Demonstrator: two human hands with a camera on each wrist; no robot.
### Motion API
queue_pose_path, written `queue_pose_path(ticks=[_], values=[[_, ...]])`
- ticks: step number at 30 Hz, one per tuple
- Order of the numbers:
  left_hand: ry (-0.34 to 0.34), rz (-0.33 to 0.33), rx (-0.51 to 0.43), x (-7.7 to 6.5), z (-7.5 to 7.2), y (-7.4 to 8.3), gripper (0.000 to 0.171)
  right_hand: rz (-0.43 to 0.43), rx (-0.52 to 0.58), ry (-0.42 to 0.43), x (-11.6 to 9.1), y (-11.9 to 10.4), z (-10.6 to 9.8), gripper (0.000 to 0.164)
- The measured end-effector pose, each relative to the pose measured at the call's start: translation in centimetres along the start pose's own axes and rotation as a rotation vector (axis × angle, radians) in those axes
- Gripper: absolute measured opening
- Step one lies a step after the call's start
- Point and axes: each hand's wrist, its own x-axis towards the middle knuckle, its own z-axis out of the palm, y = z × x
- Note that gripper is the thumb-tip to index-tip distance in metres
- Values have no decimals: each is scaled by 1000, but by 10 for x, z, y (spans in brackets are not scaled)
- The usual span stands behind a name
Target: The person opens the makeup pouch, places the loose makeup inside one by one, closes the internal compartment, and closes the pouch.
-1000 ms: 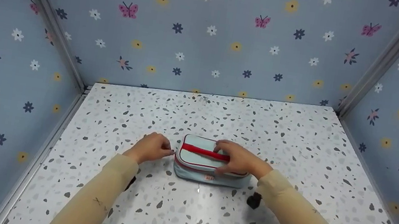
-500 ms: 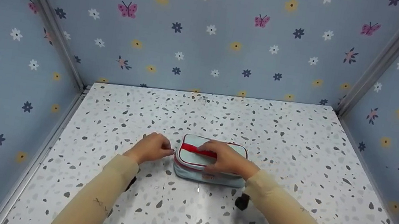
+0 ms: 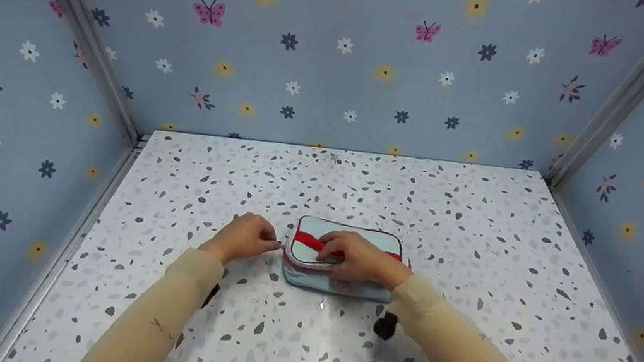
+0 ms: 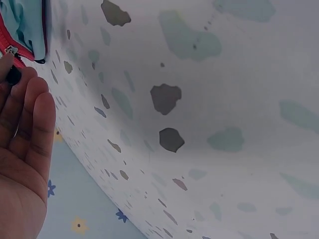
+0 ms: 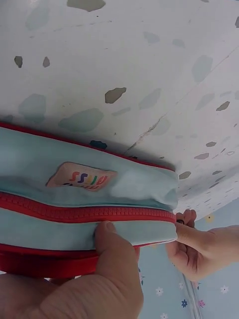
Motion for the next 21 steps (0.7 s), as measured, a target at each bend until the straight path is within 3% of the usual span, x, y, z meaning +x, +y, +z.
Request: queue_pose_path(ticks=[8,17,21], values=[[-36,34,-2,1,-1,2,16,-23,50,-18,-5,5,-4,30],[-4,79,-1,6,0,-1,16,-42,58,-27,-10,7,-9,29],[-2,70,-2,10,0,-1,16,-41,50,-36,-11,6,-9,31]])
